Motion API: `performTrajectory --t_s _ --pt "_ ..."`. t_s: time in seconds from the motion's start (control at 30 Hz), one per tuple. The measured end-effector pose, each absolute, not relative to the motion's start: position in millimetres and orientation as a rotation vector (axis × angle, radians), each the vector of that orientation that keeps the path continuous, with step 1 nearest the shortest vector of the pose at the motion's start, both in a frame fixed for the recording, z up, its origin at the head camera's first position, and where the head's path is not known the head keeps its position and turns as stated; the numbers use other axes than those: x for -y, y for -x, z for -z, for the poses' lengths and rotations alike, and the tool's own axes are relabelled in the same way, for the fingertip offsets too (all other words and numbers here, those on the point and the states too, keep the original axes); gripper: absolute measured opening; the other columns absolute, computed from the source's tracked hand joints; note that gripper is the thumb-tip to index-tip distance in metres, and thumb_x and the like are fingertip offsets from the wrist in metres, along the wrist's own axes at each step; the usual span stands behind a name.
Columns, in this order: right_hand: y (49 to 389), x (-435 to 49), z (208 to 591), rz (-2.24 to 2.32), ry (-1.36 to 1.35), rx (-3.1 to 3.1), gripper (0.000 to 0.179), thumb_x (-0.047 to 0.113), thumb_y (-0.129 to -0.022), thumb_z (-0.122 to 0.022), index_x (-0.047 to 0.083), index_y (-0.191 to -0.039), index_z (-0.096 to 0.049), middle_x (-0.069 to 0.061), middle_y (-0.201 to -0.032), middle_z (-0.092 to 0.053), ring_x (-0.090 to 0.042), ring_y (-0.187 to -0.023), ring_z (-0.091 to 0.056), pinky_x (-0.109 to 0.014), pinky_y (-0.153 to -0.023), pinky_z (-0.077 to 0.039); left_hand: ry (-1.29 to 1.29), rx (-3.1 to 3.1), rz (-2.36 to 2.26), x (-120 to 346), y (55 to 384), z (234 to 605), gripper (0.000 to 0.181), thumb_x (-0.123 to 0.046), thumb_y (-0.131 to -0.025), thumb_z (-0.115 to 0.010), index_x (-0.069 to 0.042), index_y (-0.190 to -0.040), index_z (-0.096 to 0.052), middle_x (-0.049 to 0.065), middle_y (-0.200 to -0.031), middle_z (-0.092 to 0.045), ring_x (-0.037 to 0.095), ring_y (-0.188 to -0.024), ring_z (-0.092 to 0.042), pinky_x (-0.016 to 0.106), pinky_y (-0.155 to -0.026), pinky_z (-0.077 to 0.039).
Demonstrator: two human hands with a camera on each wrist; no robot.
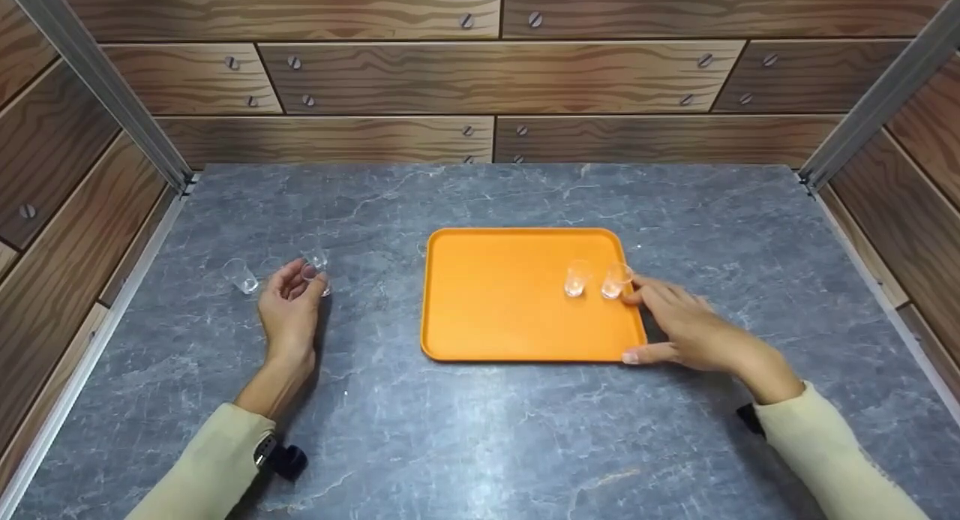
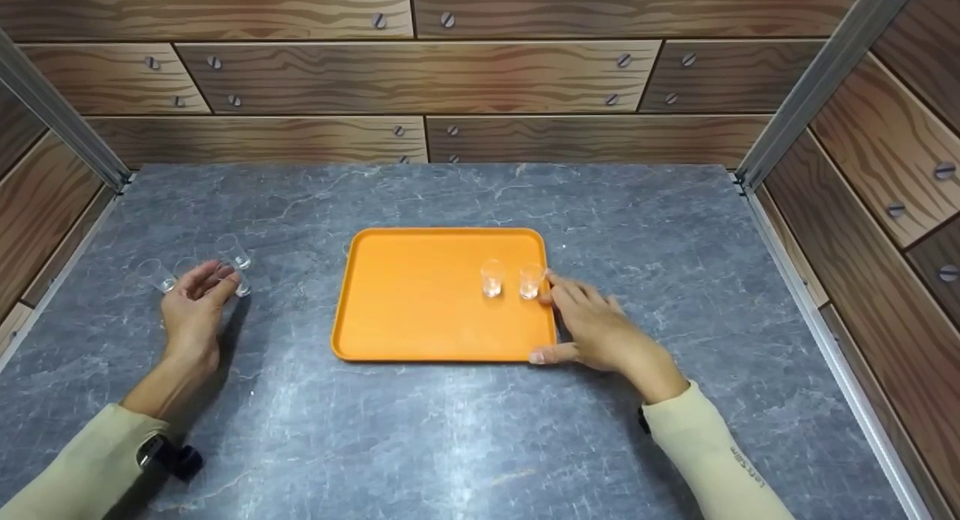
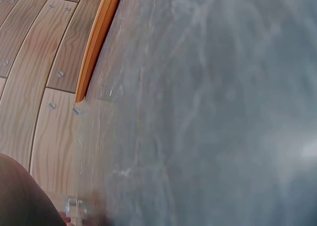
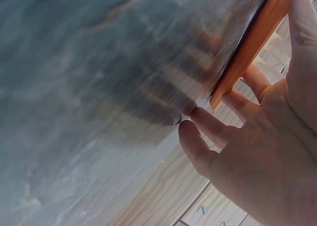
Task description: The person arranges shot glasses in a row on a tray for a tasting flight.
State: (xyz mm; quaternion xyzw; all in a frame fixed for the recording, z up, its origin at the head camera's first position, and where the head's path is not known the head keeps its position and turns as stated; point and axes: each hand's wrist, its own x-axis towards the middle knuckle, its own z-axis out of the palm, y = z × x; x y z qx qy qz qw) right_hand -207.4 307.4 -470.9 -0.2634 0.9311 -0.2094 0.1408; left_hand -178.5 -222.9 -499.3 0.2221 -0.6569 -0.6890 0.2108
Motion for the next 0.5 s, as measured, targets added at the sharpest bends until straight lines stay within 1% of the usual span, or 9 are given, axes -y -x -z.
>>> performTrajectory --t_s 0.1,0.27,0.37,0.5 --pt "206.9 -307.0 471.9 0.599 0.754 -2.689 0.087 0.067 -0.091 -0.079 0.009 -0.149 -0.052 -0.024 -0.175 -0.026 -0.055 -0.154 -0.027 -0.087 -0.113 -0.02 -0.638 1.828 1.921 223.9 179.4 499.5 0.045 0.001 -0.099 -0.074 0.011 -0.141 -0.062 0.021 -0.131 -0.067 0.018 -0.11 -0.06 0.018 -0.092 -0.053" --pt "206.5 -306.7 472.1 0.588 0.756 -2.695 0.088 0.068 -0.091 -0.079 0.008 -0.15 -0.051 -0.025 -0.175 -0.025 -0.054 -0.155 -0.027 -0.087 -0.113 -0.02 -0.65 1.794 1.942 224.5 178.4 499.8 0.04 0.0 -0.096 -0.08 0.009 -0.132 -0.067 0.013 -0.12 -0.07 0.018 -0.106 -0.063 0.017 -0.087 -0.055" --pt "206.6 -306.6 471.2 0.59 0.758 -2.695 0.088 0.067 -0.091 -0.079 0.007 -0.15 -0.051 -0.025 -0.175 -0.025 -0.055 -0.155 -0.027 -0.087 -0.113 -0.019 -0.647 1.805 1.929 224.9 177.4 499.4 0.038 0.0 -0.095 -0.081 0.01 -0.13 -0.068 0.013 -0.119 -0.071 0.018 -0.105 -0.064 0.017 -0.086 -0.055" --pt "206.5 -306.7 471.0 0.601 0.757 -2.688 0.088 0.066 -0.092 -0.08 0.007 -0.15 -0.051 -0.024 -0.176 -0.024 -0.056 -0.155 -0.026 -0.087 -0.114 -0.018 -0.644 1.805 1.916 226.7 177.9 499.4 0.038 -0.001 -0.095 -0.082 0.01 -0.129 -0.069 0.015 -0.121 -0.071 0.018 -0.105 -0.063 0.017 -0.086 -0.054"
